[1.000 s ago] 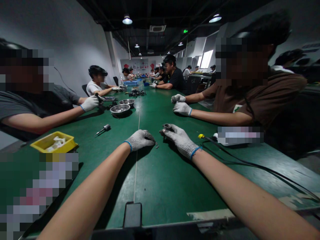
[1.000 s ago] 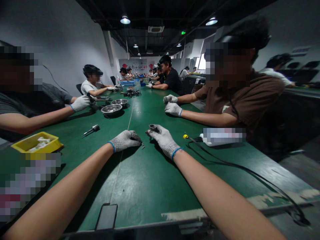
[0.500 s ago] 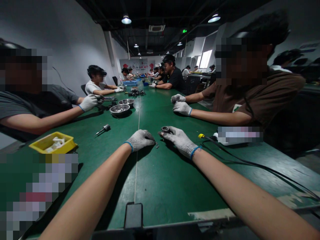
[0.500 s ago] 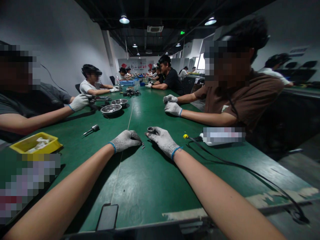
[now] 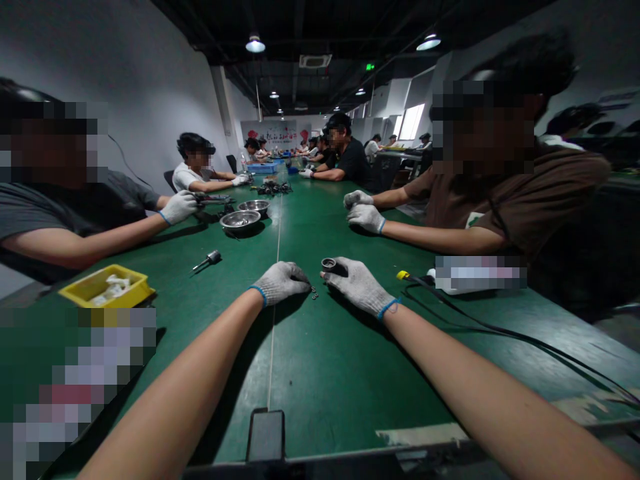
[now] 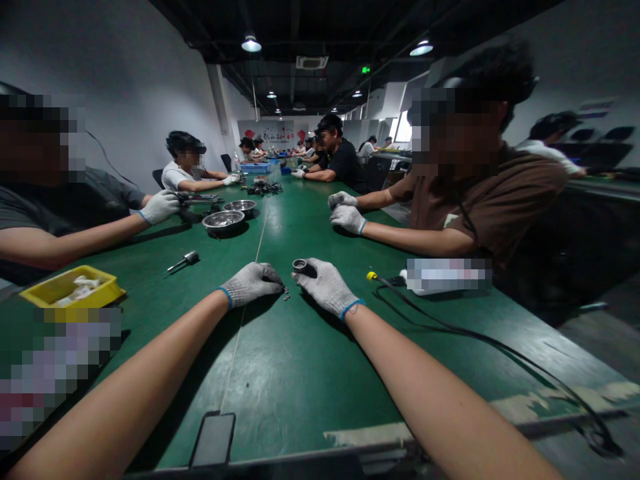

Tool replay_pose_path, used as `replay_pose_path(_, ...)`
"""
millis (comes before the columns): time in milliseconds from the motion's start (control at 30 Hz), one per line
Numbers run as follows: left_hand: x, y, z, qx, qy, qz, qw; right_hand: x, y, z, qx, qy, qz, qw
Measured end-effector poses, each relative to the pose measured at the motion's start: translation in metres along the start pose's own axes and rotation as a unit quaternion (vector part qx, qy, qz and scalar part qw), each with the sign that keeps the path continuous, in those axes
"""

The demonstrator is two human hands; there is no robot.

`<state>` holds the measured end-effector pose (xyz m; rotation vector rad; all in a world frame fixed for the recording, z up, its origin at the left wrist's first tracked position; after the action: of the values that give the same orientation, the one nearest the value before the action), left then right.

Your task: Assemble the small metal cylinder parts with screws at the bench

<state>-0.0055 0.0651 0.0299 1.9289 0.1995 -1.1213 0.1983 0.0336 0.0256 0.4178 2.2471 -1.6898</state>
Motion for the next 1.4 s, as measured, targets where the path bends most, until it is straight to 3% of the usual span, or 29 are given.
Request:
replay_pose_path(400,0.0,-0.001,0.001,-0.01,0.013,0.006,1.0,0.003,0.003,0.001,0.011,0.014,0.006,1.0)
replay_pose_path(833,0.003,-0.008,0.001,-0.016,0.081,0.025,0.996,0.004,0.001,0.003,0.002,0.036,-0.018,0.999)
replay_pose_path(1400,0.002,-0.019,0.0,-0.032,0.183,0.188,0.964,0.008,0.002,0.003,-0.026,0.014,-0.016,0.999)
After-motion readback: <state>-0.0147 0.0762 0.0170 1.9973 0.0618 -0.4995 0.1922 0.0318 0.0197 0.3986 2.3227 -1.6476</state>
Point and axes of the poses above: each hand's wrist, its own z-axis away from the middle knuckle, its own x-axis out of the palm, y = z × x, the point moved 3 cm from there along -z, towards the middle knuckle, and after that the axes turned 11 degrees about x, right-handed, at the moved point
